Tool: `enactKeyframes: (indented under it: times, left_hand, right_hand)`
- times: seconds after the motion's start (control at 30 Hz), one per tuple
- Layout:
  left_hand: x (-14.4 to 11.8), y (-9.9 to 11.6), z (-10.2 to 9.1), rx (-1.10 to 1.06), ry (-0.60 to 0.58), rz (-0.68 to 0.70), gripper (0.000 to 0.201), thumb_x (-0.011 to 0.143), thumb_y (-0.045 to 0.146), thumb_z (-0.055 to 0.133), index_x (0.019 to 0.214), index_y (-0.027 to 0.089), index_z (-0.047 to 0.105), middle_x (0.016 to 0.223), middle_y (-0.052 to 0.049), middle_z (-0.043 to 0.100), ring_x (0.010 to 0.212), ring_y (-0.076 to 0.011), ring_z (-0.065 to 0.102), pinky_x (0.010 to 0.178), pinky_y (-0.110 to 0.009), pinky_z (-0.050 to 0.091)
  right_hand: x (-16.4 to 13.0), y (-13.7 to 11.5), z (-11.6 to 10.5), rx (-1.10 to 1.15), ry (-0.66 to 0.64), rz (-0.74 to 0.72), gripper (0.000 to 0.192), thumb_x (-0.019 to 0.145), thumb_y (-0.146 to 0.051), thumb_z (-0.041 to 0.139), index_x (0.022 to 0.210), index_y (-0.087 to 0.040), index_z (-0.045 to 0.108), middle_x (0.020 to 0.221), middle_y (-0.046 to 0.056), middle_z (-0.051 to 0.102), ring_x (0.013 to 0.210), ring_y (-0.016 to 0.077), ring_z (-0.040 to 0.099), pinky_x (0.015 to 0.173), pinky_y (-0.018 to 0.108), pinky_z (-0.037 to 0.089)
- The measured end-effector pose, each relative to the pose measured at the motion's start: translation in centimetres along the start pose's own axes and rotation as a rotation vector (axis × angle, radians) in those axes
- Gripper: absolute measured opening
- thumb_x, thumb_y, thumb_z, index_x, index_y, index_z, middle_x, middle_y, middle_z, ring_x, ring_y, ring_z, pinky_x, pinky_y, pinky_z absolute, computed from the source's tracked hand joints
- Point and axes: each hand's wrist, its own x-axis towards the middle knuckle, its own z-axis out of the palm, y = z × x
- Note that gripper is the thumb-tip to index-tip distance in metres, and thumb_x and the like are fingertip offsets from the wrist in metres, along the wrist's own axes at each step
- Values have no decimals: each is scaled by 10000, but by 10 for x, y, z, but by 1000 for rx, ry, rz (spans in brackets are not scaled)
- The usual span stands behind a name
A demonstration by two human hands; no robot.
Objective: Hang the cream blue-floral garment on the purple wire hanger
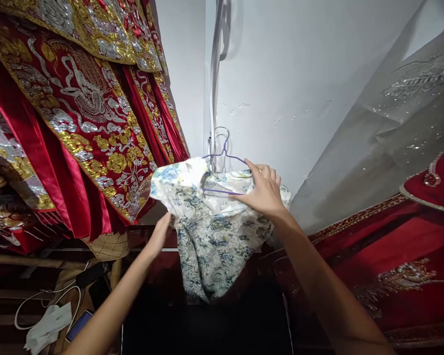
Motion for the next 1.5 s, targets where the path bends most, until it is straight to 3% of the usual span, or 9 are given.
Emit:
enactKeyframes:
  times: [0.17, 0.27, 0.4, 0.5, 0.67, 0.9, 1.07, 1.27, 1.5]
  left_hand:
    - [-24, -40, 30, -76, 225, -19, 408, 785, 565, 706, 938, 188, 730, 1009, -82, 762, 1089, -295, 675, 948, -381, 535]
    - [-36, -56, 38, -238, 271, -118, 455, 807, 600, 673, 1013, 198, 721, 963, -80, 769, 982, -289, 715, 831, -374, 573]
    - [-45, -64, 43, -318, 237, -171, 506, 780, 613, 702, 1077, 203, 719, 938, -80, 774, 954, -295, 728, 793, -372, 578]
    - [-48, -60, 45, -361, 196, -216, 519, 766, 606, 723, 1092, 203, 718, 902, -76, 774, 948, -296, 730, 809, -378, 573]
    - [-53, -55, 41, -406, 198, -269, 579, 778, 601, 721, 1134, 145, 677, 965, -113, 750, 970, -289, 708, 886, -392, 533]
    - [-63, -85, 49, 209, 727, 279, 580, 789, 376, 766, 1291, 220, 520, 1319, -113, 523, 1256, -262, 503, 1098, -414, 369]
    - [-62, -91, 84, 403, 61, 381, 161, 866, 147, 557, 1011, 192, 608, 945, -51, 618, 912, -201, 598, 832, -318, 474]
    - [-44, -85, 92, 504, -82, 401, 132, 932, 234, 516, 808, 193, 532, 794, -28, 564, 777, -175, 557, 732, -278, 432]
    - [-25, -75, 85, 685, -252, 354, 118, 887, 187, 559, 769, 187, 564, 765, -19, 581, 729, -168, 566, 683, -273, 434]
  right_hand:
    - [-13, -33, -15, 185, -132, -172, 931, 735, -571, 771, 1536, -317, 370, 1529, 125, 383, 1413, 442, 316, 1152, 623, 243]
    - [-48, -42, -14, 621, -202, -177, 754, 809, -514, 737, 1483, -341, 446, 1544, 74, 422, 1382, 366, 429, 1119, 535, 385]
    - [-104, -49, 31, 1038, -267, 165, 338, 907, -507, 627, 1125, -255, 684, 1007, 72, 734, 933, 261, 694, 845, 416, 566]
    - [-137, -61, 81, 1010, -372, 474, 446, 940, -614, 491, 821, -224, 672, 718, 57, 683, 682, 221, 636, 650, 361, 540]
    - [-146, -84, 118, 1089, -457, 468, 429, 948, -598, 472, 776, -216, 564, 639, -1, 564, 584, 156, 501, 587, 296, 431]
    - [-150, -79, 115, 1179, -384, 621, 379, 898, -486, 568, 650, -202, 611, 515, 9, 511, 500, 147, 415, 511, 311, 309]
    - [-152, -83, 102, 1295, -547, 603, 302, 861, -414, 597, 670, -198, 687, 579, 55, 673, 464, 143, 438, 484, 310, 335]
    - [-71, -62, 62, 1240, -428, 678, 301, 825, -430, 657, 734, -151, 727, 569, 40, 672, 411, 92, 416, 396, 236, 283]
    - [19, -77, 28, 1375, -192, 492, 257, 818, -363, 673, 761, -114, 697, 556, 40, 646, 391, 56, 404, 367, 192, 249]
